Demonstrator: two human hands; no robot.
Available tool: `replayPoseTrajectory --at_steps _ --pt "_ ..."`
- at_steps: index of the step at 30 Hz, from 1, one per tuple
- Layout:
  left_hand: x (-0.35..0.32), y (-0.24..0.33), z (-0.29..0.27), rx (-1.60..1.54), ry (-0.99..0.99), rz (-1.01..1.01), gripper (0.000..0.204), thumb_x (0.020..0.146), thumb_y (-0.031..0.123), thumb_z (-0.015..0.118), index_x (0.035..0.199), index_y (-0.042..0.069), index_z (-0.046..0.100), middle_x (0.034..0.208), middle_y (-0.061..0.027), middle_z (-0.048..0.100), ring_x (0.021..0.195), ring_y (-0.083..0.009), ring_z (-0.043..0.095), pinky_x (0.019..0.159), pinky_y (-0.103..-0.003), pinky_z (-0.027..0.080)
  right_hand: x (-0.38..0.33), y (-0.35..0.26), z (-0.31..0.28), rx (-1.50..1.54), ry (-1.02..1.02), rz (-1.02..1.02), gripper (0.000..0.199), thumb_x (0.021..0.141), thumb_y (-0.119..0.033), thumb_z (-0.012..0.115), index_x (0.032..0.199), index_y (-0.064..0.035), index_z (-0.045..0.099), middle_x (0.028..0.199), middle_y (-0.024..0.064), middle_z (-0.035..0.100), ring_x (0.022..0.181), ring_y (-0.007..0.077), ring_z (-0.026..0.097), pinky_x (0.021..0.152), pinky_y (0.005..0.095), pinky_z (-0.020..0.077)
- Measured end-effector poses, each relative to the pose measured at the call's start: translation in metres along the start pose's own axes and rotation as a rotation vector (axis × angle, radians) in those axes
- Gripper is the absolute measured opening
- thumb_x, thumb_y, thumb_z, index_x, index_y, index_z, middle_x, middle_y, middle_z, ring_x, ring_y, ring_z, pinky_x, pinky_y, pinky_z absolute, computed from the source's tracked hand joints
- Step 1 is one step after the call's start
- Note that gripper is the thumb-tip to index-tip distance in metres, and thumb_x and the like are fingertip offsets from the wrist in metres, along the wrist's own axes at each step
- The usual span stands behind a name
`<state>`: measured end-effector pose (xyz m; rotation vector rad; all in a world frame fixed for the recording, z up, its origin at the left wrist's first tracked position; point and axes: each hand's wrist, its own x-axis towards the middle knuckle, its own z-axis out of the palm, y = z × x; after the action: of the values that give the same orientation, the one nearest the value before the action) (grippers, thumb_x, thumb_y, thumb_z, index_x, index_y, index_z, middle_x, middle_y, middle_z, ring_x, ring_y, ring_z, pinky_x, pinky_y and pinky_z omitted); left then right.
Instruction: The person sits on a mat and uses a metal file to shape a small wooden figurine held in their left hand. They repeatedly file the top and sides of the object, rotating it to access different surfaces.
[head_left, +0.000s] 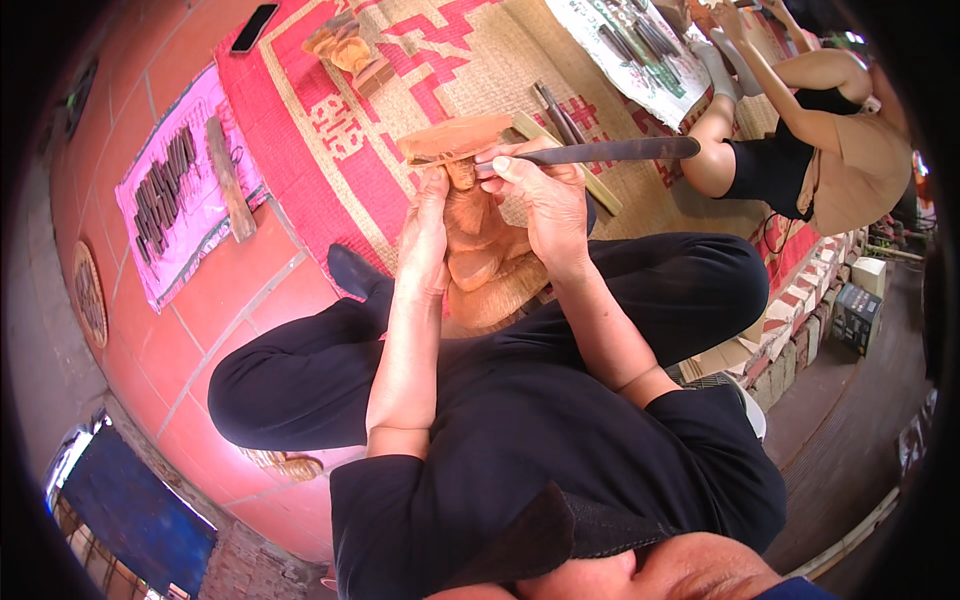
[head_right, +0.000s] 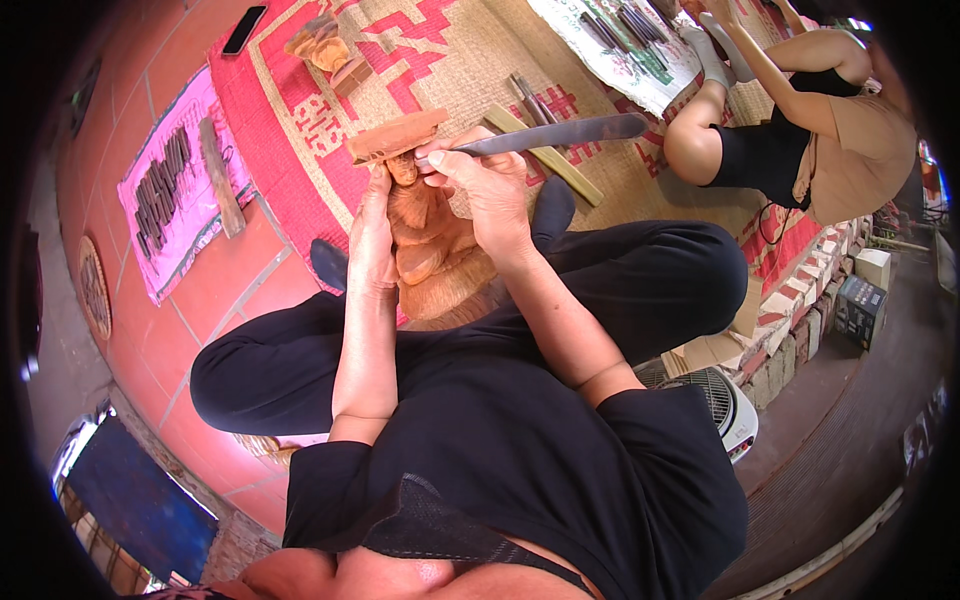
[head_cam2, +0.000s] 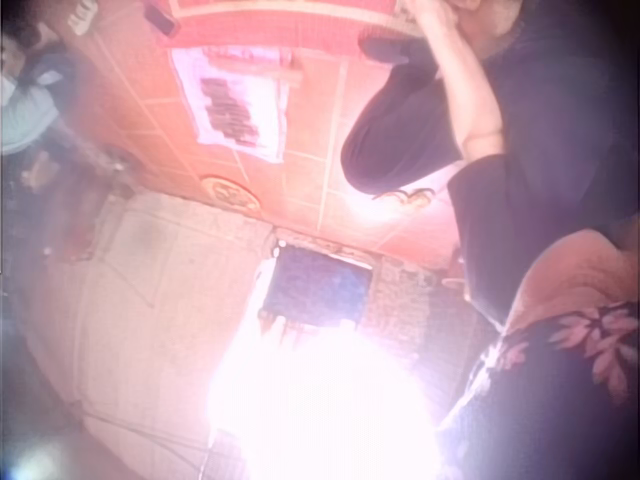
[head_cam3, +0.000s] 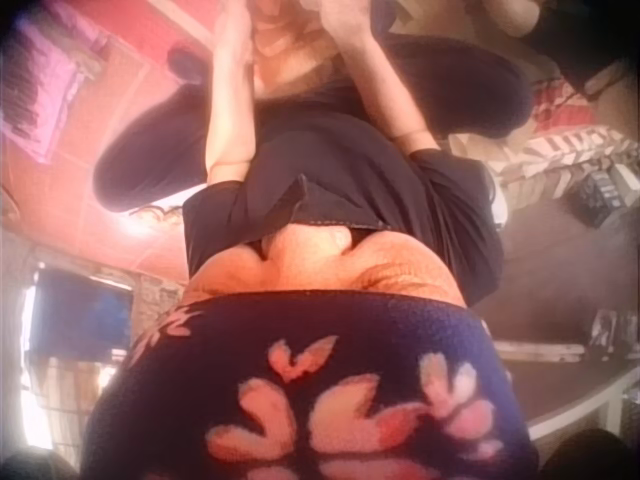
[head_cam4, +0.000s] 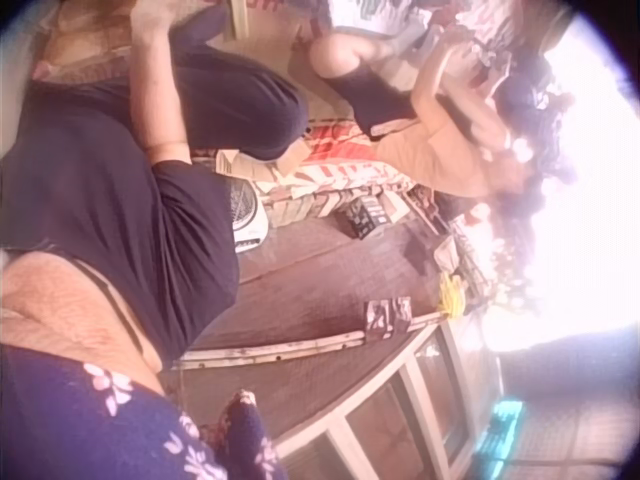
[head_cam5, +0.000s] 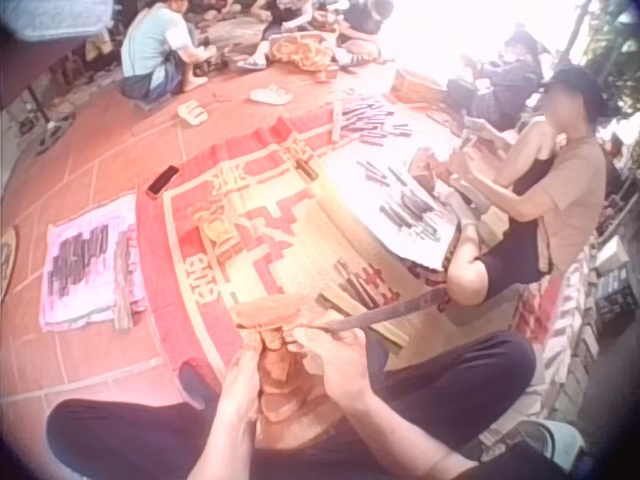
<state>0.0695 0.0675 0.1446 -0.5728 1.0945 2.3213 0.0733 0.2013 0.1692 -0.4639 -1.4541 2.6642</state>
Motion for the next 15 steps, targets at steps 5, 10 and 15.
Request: replayPoseTrajectory --at_steps 5,10,15 --pt "-0.002 0.003 0.006 -0.015 -0.07 0.025 0.049 0.098 0.038 0.044 0.132 0.002 0.044 0.121 -0.013 0.056 0.106 -0.0211 0.058 0.091 -0.035 0.048 0.0 0.004 -0.002 -0.203 -0.011 -0.055 0.005 0.081 -0.003 0.067 0.082 -0.0009 0.063 0.084 0.0078 0.067 0.071 0.0087 0.062 0.06 0.0197 0.0484" --pt "0.004 -0.004 -0.006 -0.019 -0.03 -0.02 0.048 0.098 0.037 0.045 0.132 0.003 0.045 0.122 -0.0123 0.056 0.108 -0.0205 0.057 0.092 -0.034 0.047 0.001 0.002 0.004 -0.036 0.026 -0.043 0.005 0.081 -0.003 0.067 0.083 -0.0004 0.064 0.084 0.0065 0.065 0.069 0.0077 0.059 0.06 0.0196 0.0463" --pt "-0.001 0.003 0.002 -0.004 -0.01 -0.004 0.048 0.098 0.037 0.044 0.132 0.004 0.045 0.122 -0.0109 0.056 0.109 -0.0196 0.056 0.094 -0.033 0.045 0.0 0.004 0.002 -0.174 -0.03 -0.091 0.004 0.08 -0.002 0.067 0.083 -0.0006 0.065 0.079 0.0045 0.065 0.064 0.0046 0.055 0.055 0.0164 0.0399"
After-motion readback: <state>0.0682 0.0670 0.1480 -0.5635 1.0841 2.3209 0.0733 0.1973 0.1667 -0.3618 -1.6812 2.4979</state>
